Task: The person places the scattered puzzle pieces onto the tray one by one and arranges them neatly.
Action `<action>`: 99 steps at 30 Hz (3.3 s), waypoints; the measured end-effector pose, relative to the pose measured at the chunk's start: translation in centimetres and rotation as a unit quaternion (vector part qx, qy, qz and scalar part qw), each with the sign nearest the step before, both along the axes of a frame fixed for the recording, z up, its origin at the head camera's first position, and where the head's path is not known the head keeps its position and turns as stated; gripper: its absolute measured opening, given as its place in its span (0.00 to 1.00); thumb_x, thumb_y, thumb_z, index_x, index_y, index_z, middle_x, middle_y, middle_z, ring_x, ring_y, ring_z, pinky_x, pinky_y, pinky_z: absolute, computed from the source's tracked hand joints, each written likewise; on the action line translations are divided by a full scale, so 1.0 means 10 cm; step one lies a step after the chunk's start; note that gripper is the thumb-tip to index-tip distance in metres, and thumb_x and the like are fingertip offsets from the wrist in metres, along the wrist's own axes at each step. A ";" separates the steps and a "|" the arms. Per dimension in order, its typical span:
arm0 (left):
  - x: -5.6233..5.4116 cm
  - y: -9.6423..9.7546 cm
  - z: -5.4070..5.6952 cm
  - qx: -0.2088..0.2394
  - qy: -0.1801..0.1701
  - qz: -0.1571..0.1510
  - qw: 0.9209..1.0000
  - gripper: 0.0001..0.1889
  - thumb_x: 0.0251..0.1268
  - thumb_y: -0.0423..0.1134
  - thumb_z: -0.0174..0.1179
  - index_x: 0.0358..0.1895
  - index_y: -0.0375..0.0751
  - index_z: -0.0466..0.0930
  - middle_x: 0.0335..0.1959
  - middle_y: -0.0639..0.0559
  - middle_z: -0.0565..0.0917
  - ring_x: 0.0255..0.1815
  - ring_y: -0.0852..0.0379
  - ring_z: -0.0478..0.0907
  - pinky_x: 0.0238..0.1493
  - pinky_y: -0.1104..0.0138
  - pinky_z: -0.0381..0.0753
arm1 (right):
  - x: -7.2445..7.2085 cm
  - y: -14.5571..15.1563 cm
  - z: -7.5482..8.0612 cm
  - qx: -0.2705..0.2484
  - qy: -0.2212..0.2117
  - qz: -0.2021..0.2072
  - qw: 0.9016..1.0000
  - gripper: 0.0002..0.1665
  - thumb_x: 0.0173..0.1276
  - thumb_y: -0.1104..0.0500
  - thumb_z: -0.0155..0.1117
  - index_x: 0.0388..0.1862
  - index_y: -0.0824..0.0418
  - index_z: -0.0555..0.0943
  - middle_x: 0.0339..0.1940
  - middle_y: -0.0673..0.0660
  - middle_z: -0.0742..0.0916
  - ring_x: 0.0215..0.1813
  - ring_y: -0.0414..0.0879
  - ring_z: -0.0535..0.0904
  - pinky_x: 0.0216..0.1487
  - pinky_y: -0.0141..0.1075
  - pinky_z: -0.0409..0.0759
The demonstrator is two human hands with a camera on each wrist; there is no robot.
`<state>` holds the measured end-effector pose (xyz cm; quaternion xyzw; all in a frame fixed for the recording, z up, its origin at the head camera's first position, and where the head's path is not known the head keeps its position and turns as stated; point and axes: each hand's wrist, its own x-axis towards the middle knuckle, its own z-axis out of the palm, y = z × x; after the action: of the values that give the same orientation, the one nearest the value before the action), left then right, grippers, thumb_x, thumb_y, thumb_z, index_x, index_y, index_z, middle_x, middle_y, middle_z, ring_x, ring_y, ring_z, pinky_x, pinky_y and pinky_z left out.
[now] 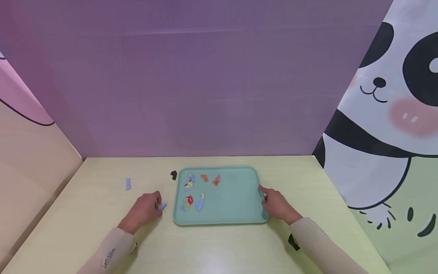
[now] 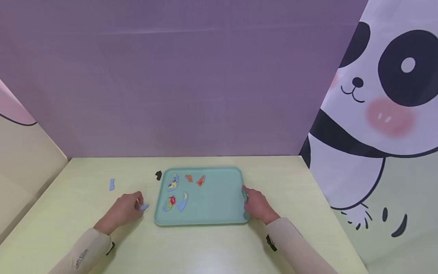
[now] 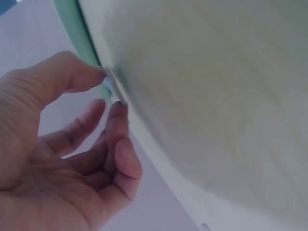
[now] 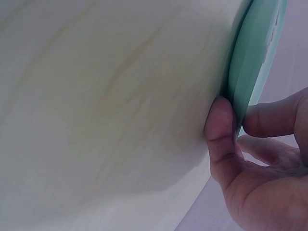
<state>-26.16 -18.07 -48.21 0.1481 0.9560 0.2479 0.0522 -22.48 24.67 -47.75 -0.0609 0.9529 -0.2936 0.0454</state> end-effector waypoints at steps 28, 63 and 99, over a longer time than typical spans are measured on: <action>-0.16 1.40 0.16 -0.011 0.095 -0.156 0.983 0.09 0.40 0.27 0.64 0.20 0.42 0.73 0.17 0.58 0.71 0.23 0.58 0.66 0.27 0.66 0.67 | -0.01 -0.06 -0.01 -0.011 -0.010 -0.023 1.000 0.32 0.63 0.73 0.51 0.68 0.74 0.61 0.14 0.52 0.71 0.16 0.40 0.59 0.19 0.33 0.63; -0.32 0.27 0.17 -0.020 0.071 0.012 0.997 0.09 0.57 0.36 0.62 0.39 0.36 0.80 0.28 0.48 0.78 0.30 0.52 0.74 0.32 0.59 0.74 | 0.00 -0.05 -0.04 0.004 -0.002 -0.018 1.000 0.32 0.62 0.73 0.50 0.67 0.76 0.62 0.15 0.52 0.72 0.17 0.41 0.62 0.20 0.34 0.64; -0.78 -0.92 -0.11 -0.036 -0.042 0.166 0.985 0.12 0.53 0.32 0.54 0.34 0.23 0.67 0.28 0.33 0.75 0.29 0.40 0.74 0.32 0.49 0.76 | 0.01 -0.11 -0.04 0.004 -0.007 -0.026 1.000 0.32 0.63 0.74 0.51 0.67 0.74 0.62 0.16 0.52 0.72 0.18 0.41 0.62 0.20 0.34 0.65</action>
<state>-33.95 -27.25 -49.28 -0.0253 0.9725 0.2245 0.0558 -22.39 23.52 -48.18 -0.0341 0.9549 -0.2915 0.0448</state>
